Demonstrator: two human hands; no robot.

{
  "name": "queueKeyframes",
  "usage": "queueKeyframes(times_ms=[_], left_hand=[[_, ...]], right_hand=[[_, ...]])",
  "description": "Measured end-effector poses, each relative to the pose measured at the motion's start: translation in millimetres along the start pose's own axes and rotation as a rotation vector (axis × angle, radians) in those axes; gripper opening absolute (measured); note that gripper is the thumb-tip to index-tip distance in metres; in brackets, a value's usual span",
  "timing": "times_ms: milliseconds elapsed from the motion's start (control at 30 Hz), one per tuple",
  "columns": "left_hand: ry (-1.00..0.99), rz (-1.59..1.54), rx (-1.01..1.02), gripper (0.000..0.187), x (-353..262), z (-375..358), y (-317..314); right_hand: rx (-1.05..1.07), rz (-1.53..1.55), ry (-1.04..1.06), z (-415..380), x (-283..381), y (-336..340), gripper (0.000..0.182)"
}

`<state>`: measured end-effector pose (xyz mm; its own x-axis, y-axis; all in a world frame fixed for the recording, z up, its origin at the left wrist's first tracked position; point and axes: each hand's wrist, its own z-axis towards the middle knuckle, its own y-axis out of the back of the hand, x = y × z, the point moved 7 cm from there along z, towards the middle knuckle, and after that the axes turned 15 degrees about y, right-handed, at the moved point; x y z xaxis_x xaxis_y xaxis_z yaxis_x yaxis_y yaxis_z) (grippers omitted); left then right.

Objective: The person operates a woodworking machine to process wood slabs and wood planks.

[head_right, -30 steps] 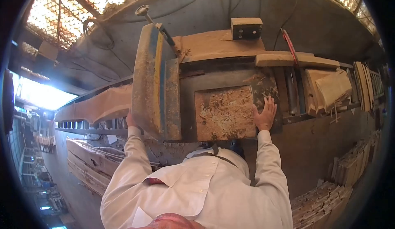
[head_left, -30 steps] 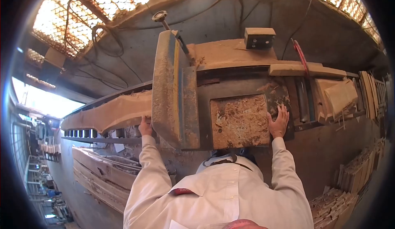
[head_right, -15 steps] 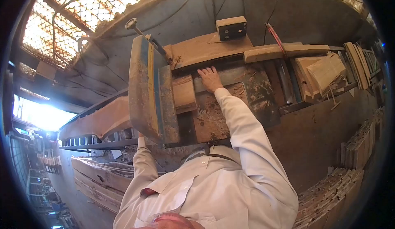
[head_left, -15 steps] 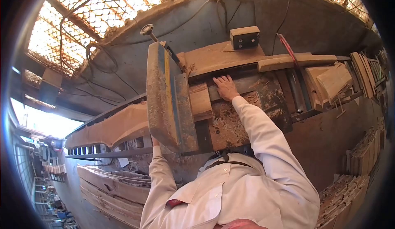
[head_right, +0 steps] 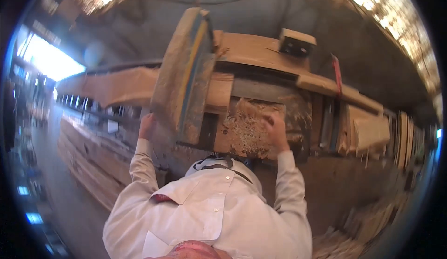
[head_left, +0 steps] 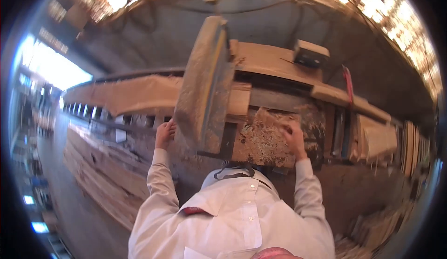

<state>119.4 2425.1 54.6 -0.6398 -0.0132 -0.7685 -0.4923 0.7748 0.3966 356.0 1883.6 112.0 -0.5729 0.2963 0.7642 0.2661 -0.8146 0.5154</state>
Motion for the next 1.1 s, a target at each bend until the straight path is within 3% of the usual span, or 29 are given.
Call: queueKeyframes(times_ms=[33, 100, 133, 167, 233, 300, 367, 433, 500, 633, 700, 733, 800, 833, 900, 967, 1100], left_hand=[[0.182, -0.222, 0.018, 0.022, 7, -26, -5], [0.144, -0.283, 0.255, 0.023, 35, -71, -26], [0.151, -0.538, 0.498, 0.023, 39, -102, -43], [0.218, -0.430, 0.551, 0.029, 46, -127, -60], [0.220, -0.354, 0.602, 0.038, 61, -165, -97], [0.082, -0.197, 0.511, 0.043, 37, -207, -104], [0.207, -0.480, 0.589, 0.041, 70, -217, -123], [0.233, -0.557, 0.454, 0.038, 97, -230, -105], [0.279, -0.584, 0.306, 0.035, 129, -238, -87], [0.437, -0.577, -0.045, 0.029, 235, -278, 1], [0.390, -0.913, -0.332, 0.024, 292, -307, 59], [0.222, -0.984, -0.549, 0.023, 318, -324, 92], [0.193, -1.305, -0.849, 0.047, 420, -345, 132], [0.552, -1.214, -1.075, 0.057, 418, -360, 140], [0.620, -1.005, -1.099, 0.040, 420, -354, 144], [0.540, -1.030, -0.797, 0.040, 399, -319, 133], [0.443, -0.900, -0.646, 0.036, 318, -243, 124]], right_hand=[[0.084, 0.067, 0.016, -7, 14, -15, 0.023], [0.294, 0.231, -0.098, -23, 34, -58, 0.024], [0.355, 0.322, -0.113, -32, 40, -81, 0.026], [0.422, 0.413, -0.135, -38, 47, -106, 0.028], [0.622, 0.433, -0.060, -41, 86, -145, 0.029], [0.762, 0.451, 0.022, -48, 121, -178, 0.029], [0.837, 0.475, 0.110, -55, 149, -203, 0.028], [0.883, 0.403, 0.267, -63, 156, -222, 0.032], [0.875, 0.404, 0.351, -62, 170, -224, 0.033], [0.825, 0.431, 0.157, -54, 141, -214, 0.027], [0.753, 0.470, 0.041, -47, 105, -201, 0.024], [0.708, 0.455, 0.035, -43, 94, -190, 0.023], [0.606, 0.419, 0.021, -33, 77, -161, 0.023], [0.565, 0.380, -0.019, -29, 70, -145, 0.024], [0.480, 0.316, -0.101, -23, 64, -113, 0.025], [0.334, 0.235, -0.122, -25, 40, -81, 0.026], [0.093, -0.001, -0.190, -43, -7, -19, 0.030]])
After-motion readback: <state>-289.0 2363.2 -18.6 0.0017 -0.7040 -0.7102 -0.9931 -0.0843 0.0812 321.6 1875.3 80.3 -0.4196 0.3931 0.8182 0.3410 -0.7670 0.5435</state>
